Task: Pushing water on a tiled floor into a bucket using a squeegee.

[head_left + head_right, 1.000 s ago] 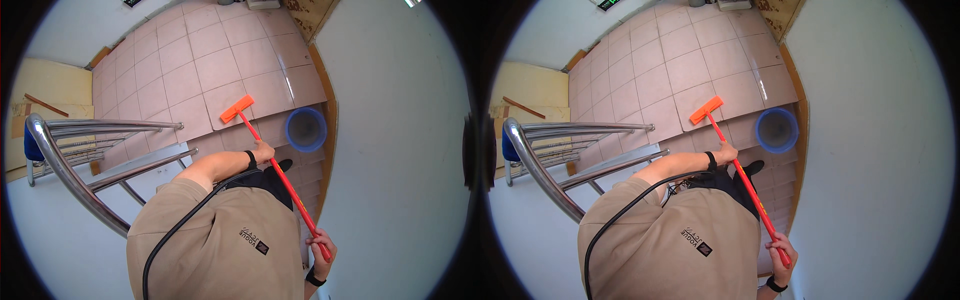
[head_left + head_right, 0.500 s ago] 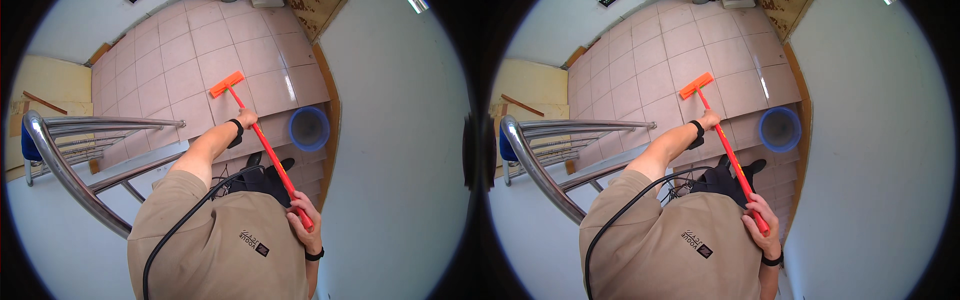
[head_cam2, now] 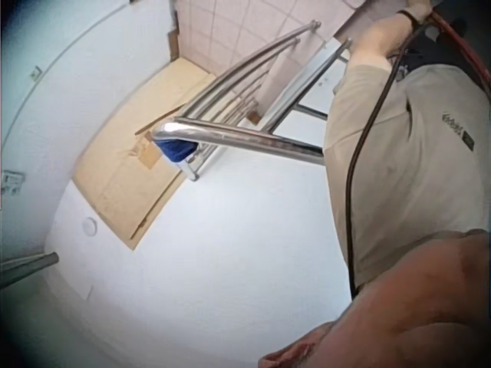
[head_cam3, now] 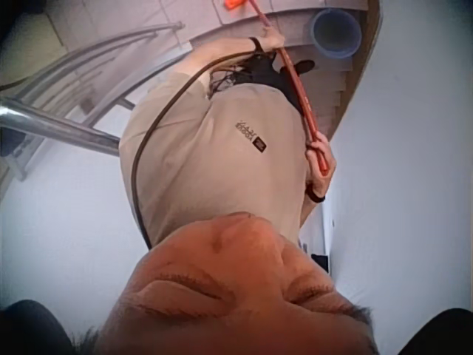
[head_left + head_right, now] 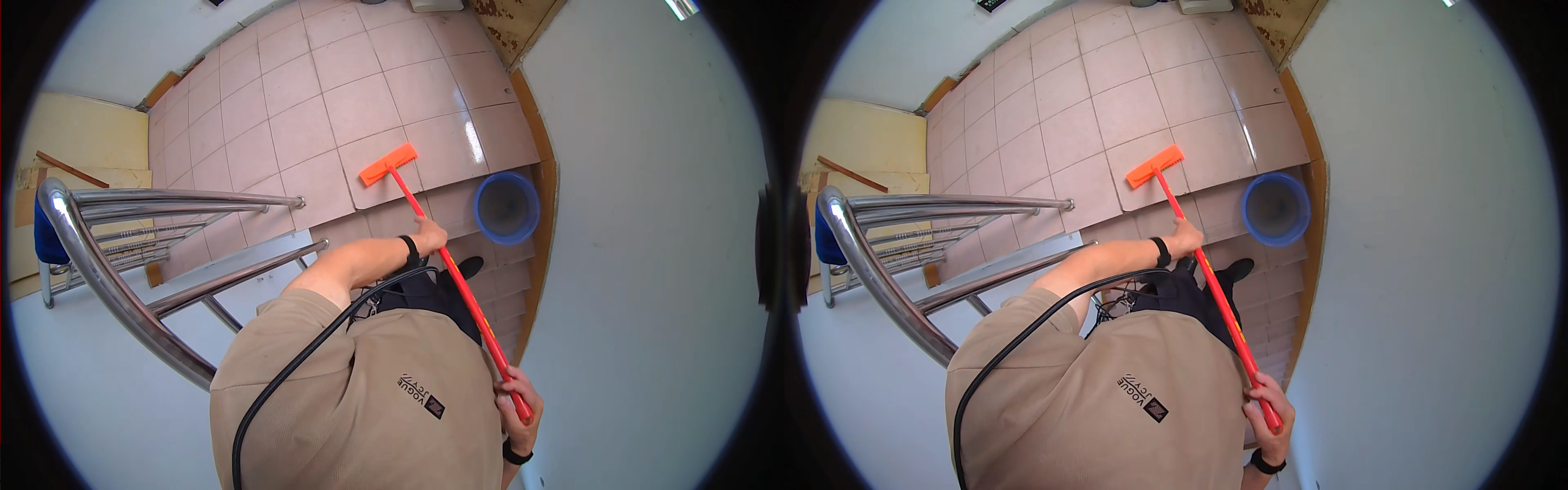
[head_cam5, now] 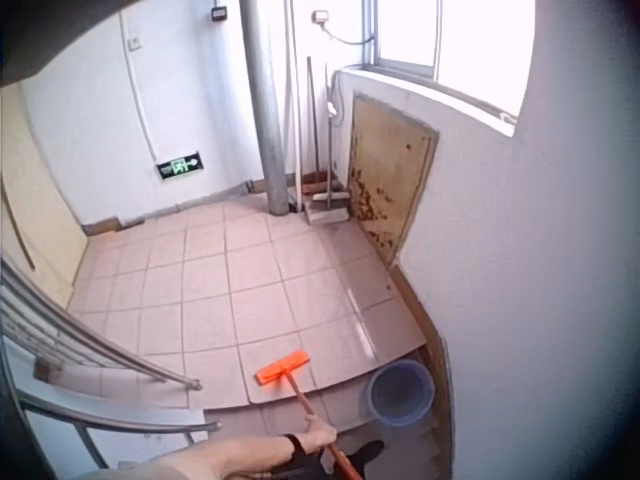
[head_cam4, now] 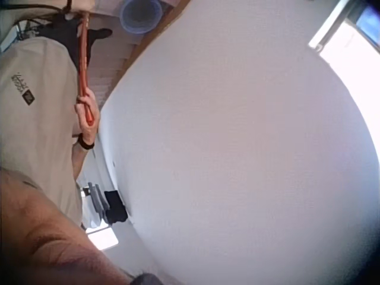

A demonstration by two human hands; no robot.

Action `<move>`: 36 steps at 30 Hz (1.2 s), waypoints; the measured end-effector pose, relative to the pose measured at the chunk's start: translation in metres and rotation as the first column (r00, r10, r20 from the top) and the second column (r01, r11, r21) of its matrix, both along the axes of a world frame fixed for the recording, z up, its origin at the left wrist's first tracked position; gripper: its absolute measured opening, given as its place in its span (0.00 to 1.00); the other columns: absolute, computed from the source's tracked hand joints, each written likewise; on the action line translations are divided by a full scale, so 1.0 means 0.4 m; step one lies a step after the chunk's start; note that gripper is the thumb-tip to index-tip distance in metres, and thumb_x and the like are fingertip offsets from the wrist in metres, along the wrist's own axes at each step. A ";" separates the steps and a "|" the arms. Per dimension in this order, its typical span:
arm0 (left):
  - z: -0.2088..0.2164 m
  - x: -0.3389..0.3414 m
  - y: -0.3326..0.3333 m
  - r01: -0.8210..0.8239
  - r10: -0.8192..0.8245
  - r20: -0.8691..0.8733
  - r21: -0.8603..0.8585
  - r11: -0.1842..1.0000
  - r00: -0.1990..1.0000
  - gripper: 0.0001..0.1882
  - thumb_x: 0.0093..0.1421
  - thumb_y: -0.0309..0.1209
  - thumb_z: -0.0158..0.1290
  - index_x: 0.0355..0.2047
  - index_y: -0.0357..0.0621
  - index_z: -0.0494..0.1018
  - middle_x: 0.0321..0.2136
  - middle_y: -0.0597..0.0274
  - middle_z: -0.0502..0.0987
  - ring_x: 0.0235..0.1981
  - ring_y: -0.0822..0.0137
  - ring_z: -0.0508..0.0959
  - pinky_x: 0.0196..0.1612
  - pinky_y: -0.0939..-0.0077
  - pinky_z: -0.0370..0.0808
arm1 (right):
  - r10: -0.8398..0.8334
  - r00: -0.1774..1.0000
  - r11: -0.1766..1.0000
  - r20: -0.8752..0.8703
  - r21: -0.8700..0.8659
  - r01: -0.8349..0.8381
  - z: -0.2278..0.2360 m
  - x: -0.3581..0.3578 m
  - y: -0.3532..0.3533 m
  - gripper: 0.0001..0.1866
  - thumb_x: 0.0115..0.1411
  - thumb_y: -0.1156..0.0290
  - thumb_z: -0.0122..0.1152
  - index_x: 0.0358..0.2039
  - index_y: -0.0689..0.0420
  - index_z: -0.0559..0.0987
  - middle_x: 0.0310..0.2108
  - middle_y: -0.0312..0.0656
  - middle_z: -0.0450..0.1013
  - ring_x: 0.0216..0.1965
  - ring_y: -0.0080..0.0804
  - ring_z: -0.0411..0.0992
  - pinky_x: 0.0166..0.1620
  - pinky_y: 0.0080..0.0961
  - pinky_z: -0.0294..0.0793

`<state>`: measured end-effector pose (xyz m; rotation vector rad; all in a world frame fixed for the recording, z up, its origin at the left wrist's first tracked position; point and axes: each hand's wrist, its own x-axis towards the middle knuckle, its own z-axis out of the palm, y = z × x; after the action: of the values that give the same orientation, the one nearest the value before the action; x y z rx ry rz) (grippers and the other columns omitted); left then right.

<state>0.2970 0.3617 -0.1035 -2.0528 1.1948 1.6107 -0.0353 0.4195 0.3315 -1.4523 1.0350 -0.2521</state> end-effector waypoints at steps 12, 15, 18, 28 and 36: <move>0.027 -0.084 0.028 -0.846 0.864 -0.099 0.175 0.504 0.494 0.44 0.63 0.34 0.47 0.66 0.35 0.29 0.23 0.45 0.76 0.18 0.51 0.77 0.20 0.57 0.73 | -0.183 0.982 0.983 -0.034 0.013 0.184 0.006 -0.030 0.090 0.09 0.55 0.76 0.64 0.37 0.63 0.78 0.51 0.55 0.73 0.40 0.37 0.78 0.47 0.30 0.76; -0.090 0.021 0.033 -0.733 0.734 -0.002 0.017 0.680 0.680 0.40 0.63 0.34 0.46 0.64 0.30 0.35 0.23 0.46 0.76 0.19 0.51 0.78 0.21 0.58 0.74 | -0.089 0.995 0.996 -0.034 -0.012 0.089 -0.037 0.026 0.050 0.07 0.55 0.77 0.63 0.36 0.63 0.79 0.50 0.55 0.73 0.41 0.37 0.77 0.46 0.29 0.75; -0.060 0.063 -0.008 -0.531 0.535 0.043 -0.071 0.844 0.844 0.30 0.65 0.35 0.43 0.59 0.29 0.46 0.23 0.48 0.77 0.19 0.53 0.79 0.26 0.59 0.75 | -0.107 0.994 0.993 0.013 -0.038 0.108 -0.064 0.070 0.020 0.06 0.57 0.79 0.61 0.36 0.63 0.79 0.51 0.55 0.74 0.41 0.34 0.77 0.45 0.27 0.76; 0.073 0.285 -0.120 0.408 -0.372 0.276 -0.084 0.909 0.886 0.12 0.61 0.33 0.49 0.30 0.50 0.82 0.21 0.64 0.81 0.21 0.63 0.81 0.41 0.49 0.70 | 0.081 0.988 0.990 0.129 -0.122 -0.065 -0.168 0.169 -0.068 0.09 0.59 0.79 0.60 0.41 0.63 0.77 0.57 0.53 0.68 0.35 0.28 0.78 0.45 0.26 0.77; 0.092 0.156 -0.074 0.600 -0.533 0.419 -0.036 0.799 0.735 0.08 0.56 0.35 0.56 0.33 0.60 0.85 0.22 0.73 0.82 0.29 0.64 0.81 0.34 0.42 0.65 | -0.008 0.988 1.000 0.154 -0.009 0.010 -0.190 0.041 -0.027 0.11 0.56 0.81 0.61 0.41 0.62 0.77 0.58 0.54 0.68 0.37 0.29 0.78 0.47 0.28 0.77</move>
<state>0.3594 0.3320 -0.0666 -1.7183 1.6298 0.7881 -0.0191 0.4085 0.2555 -1.4135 0.9158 -0.3706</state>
